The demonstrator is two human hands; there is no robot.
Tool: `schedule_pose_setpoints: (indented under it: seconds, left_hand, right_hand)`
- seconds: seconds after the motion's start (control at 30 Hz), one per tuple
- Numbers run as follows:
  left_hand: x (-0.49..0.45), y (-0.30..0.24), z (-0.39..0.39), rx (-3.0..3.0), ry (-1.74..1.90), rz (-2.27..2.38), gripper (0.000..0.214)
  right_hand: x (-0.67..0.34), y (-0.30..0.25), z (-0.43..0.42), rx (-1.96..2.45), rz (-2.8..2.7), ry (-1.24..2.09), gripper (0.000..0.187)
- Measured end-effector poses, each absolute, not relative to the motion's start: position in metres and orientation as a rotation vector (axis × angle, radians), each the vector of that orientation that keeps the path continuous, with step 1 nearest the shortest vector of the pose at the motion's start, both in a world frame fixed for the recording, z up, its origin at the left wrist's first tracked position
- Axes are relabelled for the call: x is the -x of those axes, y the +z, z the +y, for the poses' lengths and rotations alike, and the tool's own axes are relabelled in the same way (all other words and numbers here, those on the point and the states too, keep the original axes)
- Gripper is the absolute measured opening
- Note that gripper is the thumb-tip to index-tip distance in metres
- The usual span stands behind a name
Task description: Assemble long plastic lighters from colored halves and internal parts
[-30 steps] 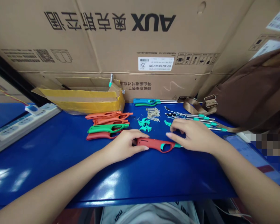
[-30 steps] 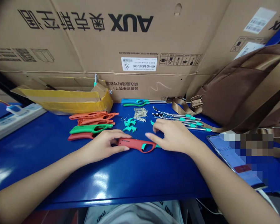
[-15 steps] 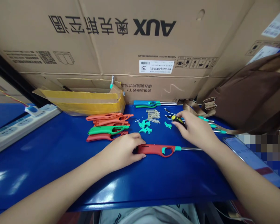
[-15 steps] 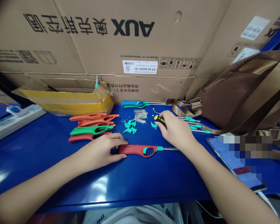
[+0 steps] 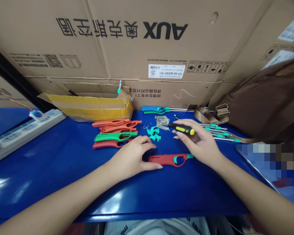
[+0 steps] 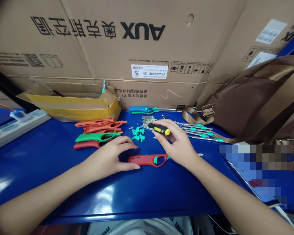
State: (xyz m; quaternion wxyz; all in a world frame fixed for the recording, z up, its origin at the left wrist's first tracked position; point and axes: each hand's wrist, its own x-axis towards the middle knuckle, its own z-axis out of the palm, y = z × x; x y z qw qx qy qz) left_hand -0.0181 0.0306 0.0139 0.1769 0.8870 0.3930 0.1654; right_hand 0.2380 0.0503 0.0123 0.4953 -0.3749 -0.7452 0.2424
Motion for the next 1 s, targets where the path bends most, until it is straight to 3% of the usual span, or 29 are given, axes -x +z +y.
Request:
schedule_pose_setpoints:
  seconds: [0.13,0.2,0.73,1.0]
  left_hand:
    - [0.021,0.007,0.034,-2.747,0.425,1.151,0.099]
    - [0.023,0.004,0.035,-2.77,0.382,1.186,0.105]
    - [0.02,0.003,0.031,-2.74,0.293,1.177,0.095]
    - [0.019,0.002,0.032,-2.65,0.316,1.172,0.09]
  right_hand:
    - [-0.234,0.003,0.052,0.915,-2.062,0.466,0.034]
    - [-0.232,0.002,0.052,0.928,-2.103,0.482,0.034]
    - [-0.23,0.004,0.053,1.003,-2.05,0.574,0.028]
    - [-0.229,0.009,0.05,0.921,-1.537,0.817,0.024]
